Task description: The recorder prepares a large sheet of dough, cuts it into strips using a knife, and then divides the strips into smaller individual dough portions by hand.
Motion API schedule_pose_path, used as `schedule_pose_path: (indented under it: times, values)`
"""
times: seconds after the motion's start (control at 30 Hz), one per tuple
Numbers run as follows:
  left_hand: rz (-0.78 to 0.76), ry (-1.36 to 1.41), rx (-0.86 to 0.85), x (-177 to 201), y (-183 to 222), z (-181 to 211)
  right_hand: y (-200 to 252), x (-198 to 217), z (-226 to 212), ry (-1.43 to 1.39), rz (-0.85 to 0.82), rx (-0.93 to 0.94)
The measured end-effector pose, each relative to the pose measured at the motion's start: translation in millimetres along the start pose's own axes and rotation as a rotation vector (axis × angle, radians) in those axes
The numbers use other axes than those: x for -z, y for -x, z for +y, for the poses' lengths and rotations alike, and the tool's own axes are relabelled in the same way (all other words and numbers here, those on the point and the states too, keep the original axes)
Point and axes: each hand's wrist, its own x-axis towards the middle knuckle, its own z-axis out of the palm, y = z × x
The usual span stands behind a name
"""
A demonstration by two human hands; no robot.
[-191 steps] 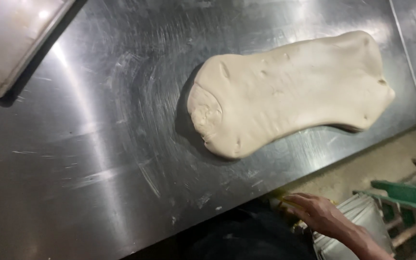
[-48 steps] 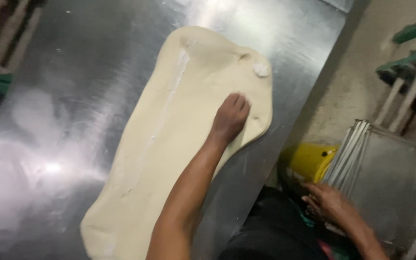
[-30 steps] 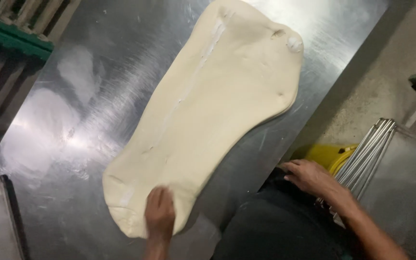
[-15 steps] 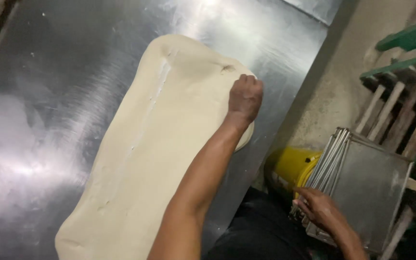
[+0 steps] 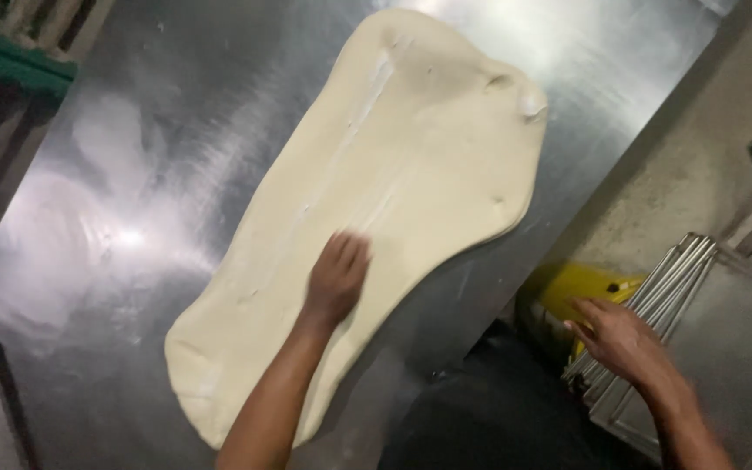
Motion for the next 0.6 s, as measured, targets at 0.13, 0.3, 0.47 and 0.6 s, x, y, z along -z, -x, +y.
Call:
schedule_pose_path:
  times: [0.13, 0.3, 0.47, 0.6]
  values:
    - [-0.166, -0.103, 0.291, 72.6, 204.1, 33.4, 5.0, 1.7, -42.4, 0.036, -0.18, -0.028]
    - [-0.27, -0.18, 0.604, 68.3, 278.4, 54.3, 0.2, -26.0, -52.9, -0.062, -0.113, 0.198]
    - [0.09, -0.297, 1.134, -47.7, 157.3, 74.0, 14.4, -10.1, -64.7, 0.019, -0.187, 0.141]
    - [0.012, -0.054, 0.816, -18.8, 124.3, 87.8, -0.8, -1.8, -52.4, 0.162, -0.31, 0.035]
